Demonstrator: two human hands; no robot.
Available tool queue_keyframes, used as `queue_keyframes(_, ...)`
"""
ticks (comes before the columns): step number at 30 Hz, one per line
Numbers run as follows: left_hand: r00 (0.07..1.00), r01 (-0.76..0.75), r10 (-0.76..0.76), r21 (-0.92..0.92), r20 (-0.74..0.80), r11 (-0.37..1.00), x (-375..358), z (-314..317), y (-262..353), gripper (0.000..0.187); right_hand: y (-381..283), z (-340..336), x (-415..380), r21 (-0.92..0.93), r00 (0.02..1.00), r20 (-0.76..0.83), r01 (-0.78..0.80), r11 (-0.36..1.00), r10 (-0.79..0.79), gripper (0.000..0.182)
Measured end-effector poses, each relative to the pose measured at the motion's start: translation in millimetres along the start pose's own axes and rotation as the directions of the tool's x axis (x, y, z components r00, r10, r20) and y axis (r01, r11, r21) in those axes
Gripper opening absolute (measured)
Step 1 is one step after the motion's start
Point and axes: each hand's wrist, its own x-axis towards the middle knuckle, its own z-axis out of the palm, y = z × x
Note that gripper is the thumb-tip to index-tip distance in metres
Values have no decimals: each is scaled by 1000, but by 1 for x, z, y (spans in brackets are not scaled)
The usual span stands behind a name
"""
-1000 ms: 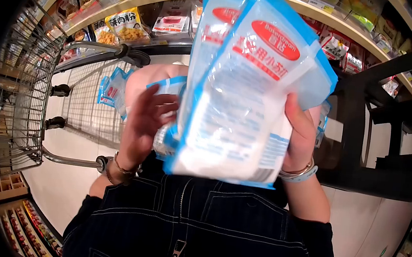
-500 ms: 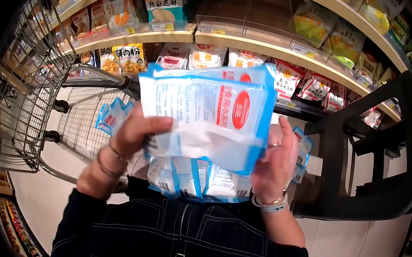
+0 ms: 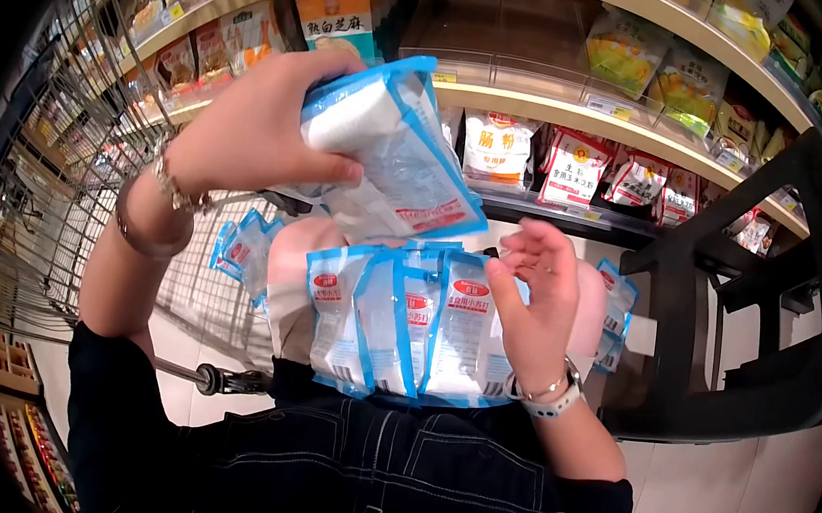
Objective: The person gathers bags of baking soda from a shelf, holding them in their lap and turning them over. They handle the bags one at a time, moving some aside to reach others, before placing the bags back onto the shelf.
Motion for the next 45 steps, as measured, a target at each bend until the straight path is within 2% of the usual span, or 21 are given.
queue_keyframes(1,1000,-18,19,12,-10,1000,1,1,1,52,-12,-2,2,77,978,153,-156,985,143,41)
queue_keyframes(3,995,-25,32,69,-97,997,3,7,5,47,-35,-6,6,146,801,471,-484,863,370,40)
queue_keyframes(6,977,-68,98,162,-188,984,6,15,19,38,-17,12,11,442,539,804,-824,355,251,68)
queue_keyframes(9,965,-179,214,222,-149,958,9,21,28,36,-23,24,20,651,640,726,-757,47,253,86)
queue_keyframes(13,944,-298,321,218,-76,929,11,36,36,30,-44,27,26,729,705,664,-684,-9,249,83)
queue_keyframes(14,909,-401,415,176,-44,899,5,40,45,25,-41,26,26,777,772,629,-629,-34,97,77)
queue_keyframes(15,817,-539,566,203,-110,817,-2,50,49,18,-40,23,25,794,780,591,-607,24,204,75)
queue_keyframes(17,698,-619,707,400,-114,676,-21,68,57,14,-38,14,23,807,779,479,-572,147,404,73)
queue_keyframes(20,597,-643,781,472,-184,603,-32,81,57,17,-34,8,16,822,758,454,-559,108,469,62)
queue_keyframes(24,633,-645,757,429,-165,632,-47,92,64,23,-30,5,5,810,757,401,-556,187,517,49)
queue_keyframes(27,794,-605,605,-14,68,796,-49,67,70,30,-24,2,5,818,792,365,-524,238,489,46)
queue_keyframes(28,865,-436,484,-280,132,855,-46,58,68,39,-24,2,5,816,805,348,-513,268,480,46)
queue_keyframes(29,921,-329,382,-368,79,870,-40,47,63,46,-23,1,4,812,816,333,-502,296,472,46)
queue_keyframes(30,982,-190,168,-420,-91,887,-33,56,55,51,-20,-2,3,827,814,350,-500,255,464,48)
queue_keyframes(31,967,-63,-67,-489,-244,870,-26,68,44,55,-18,-4,2,821,808,352,-509,259,472,48)
queue_keyframes(32,963,233,-252,-776,100,586,-19,72,33,55,-17,-7,1,814,803,354,-517,265,479,48)
queue_keyframes(33,840,524,-273,-833,469,181,-12,77,21,55,-17,-8,0,806,798,356,-526,272,487,48)
queue_keyframes(34,840,543,-11,-840,543,14,-6,91,11,63,-19,-8,0,796,810,366,-527,297,459,49)
queue_keyframes(35,807,590,120,-793,578,-152,-5,101,10,52,-20,-7,1,774,825,357,-524,356,439,49)
queue_keyframes(42,797,581,0,-767,604,-273,-11,124,25,42,-29,-18,16,452,807,323,-590,669,494,41)
queue_keyframes(45,859,481,-95,-855,504,-193,-9,133,25,44,-28,-23,32,582,771,311,-617,530,556,36)
